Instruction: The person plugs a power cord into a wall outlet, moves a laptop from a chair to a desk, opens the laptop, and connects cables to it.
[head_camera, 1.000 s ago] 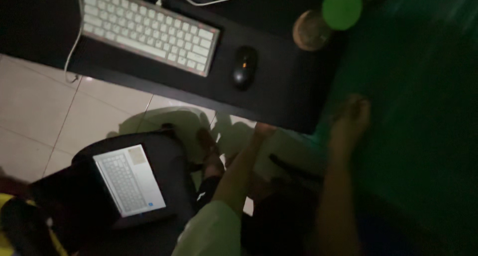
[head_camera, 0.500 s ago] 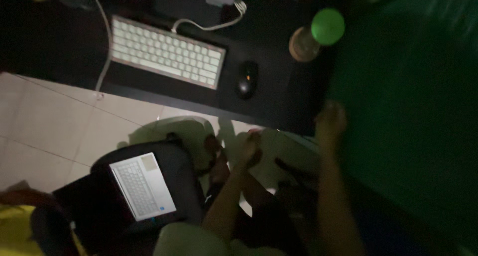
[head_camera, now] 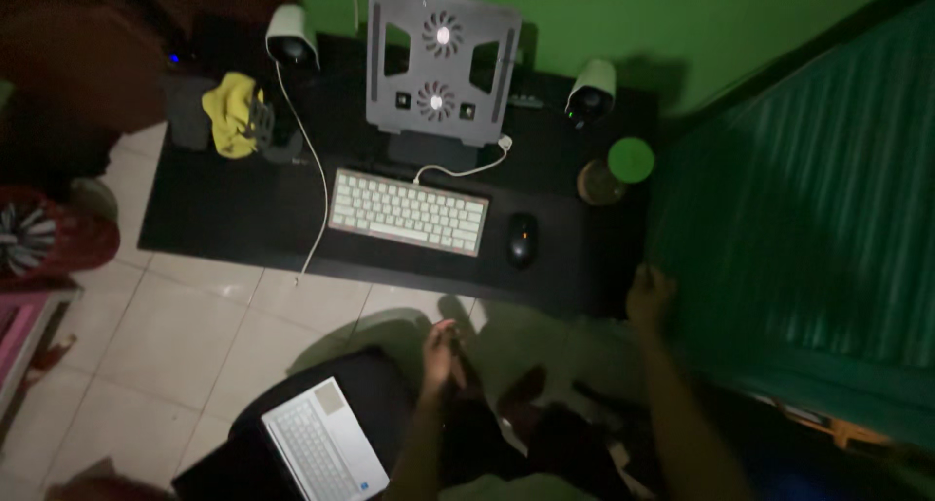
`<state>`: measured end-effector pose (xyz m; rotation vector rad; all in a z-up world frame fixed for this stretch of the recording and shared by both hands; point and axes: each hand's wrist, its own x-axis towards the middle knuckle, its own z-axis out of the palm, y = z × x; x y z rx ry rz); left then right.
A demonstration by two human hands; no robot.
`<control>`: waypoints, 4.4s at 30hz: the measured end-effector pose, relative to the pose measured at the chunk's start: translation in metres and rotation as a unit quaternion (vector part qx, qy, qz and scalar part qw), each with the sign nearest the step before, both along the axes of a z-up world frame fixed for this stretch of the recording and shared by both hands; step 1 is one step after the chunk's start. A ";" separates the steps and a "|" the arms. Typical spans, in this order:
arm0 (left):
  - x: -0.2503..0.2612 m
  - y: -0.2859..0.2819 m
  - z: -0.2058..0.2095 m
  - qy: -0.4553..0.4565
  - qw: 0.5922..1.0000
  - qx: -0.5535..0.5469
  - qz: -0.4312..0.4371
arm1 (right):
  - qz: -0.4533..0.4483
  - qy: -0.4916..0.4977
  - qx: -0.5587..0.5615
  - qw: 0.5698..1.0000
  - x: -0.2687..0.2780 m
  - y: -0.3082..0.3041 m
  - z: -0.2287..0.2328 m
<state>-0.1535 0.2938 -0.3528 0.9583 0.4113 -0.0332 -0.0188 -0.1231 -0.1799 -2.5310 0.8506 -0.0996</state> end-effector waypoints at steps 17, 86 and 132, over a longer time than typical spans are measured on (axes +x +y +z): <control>-0.015 0.028 0.042 0.125 0.980 0.114 -0.108 | -0.042 -0.020 0.088 0.995 -0.054 0.029 0.071; 0.051 -0.149 0.216 -0.145 0.851 0.319 -0.391 | -0.037 -0.168 0.040 0.984 0.020 -0.013 0.111; 0.203 -0.253 0.200 -0.310 0.525 0.531 -0.588 | -0.236 -0.099 0.145 0.956 -0.099 0.119 -0.040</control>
